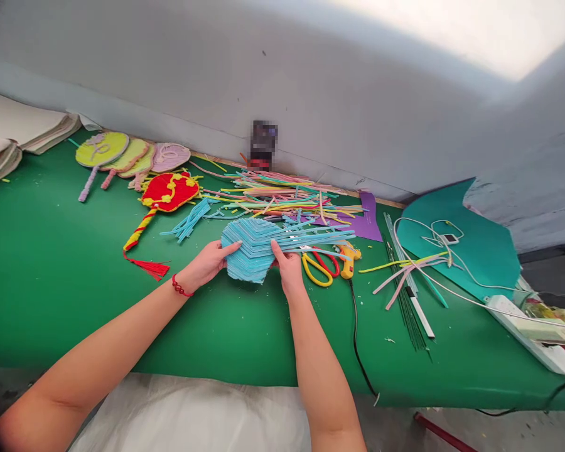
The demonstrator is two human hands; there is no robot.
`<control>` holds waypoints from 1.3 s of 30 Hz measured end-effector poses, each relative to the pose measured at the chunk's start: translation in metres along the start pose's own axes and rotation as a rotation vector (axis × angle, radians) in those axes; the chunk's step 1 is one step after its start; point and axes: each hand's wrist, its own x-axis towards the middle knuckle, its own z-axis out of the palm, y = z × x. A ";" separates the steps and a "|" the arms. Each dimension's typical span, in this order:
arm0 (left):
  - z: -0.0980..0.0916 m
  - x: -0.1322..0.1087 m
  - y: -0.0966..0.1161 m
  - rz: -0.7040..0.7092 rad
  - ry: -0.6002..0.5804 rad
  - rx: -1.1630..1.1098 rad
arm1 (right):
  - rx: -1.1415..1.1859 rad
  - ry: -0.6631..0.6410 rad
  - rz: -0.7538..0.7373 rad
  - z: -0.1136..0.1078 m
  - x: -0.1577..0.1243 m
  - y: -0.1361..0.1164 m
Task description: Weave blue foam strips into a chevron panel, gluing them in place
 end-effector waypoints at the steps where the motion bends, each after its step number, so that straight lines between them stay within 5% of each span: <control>1: -0.001 0.000 0.000 -0.005 0.017 0.018 | -0.010 0.016 0.006 -0.001 0.001 0.000; 17: -0.015 0.014 -0.009 0.172 0.250 0.175 | 0.143 0.502 -0.055 -0.050 0.030 -0.006; 22: -0.010 0.013 -0.005 0.253 0.253 0.099 | 0.267 0.409 -0.077 -0.044 0.027 -0.008; 29: -0.010 0.013 -0.003 0.212 0.227 0.066 | 0.358 -0.055 0.054 -0.028 0.015 -0.012; 39: -0.028 0.019 -0.001 0.043 0.276 0.422 | 0.323 0.287 -0.069 -0.047 0.033 -0.006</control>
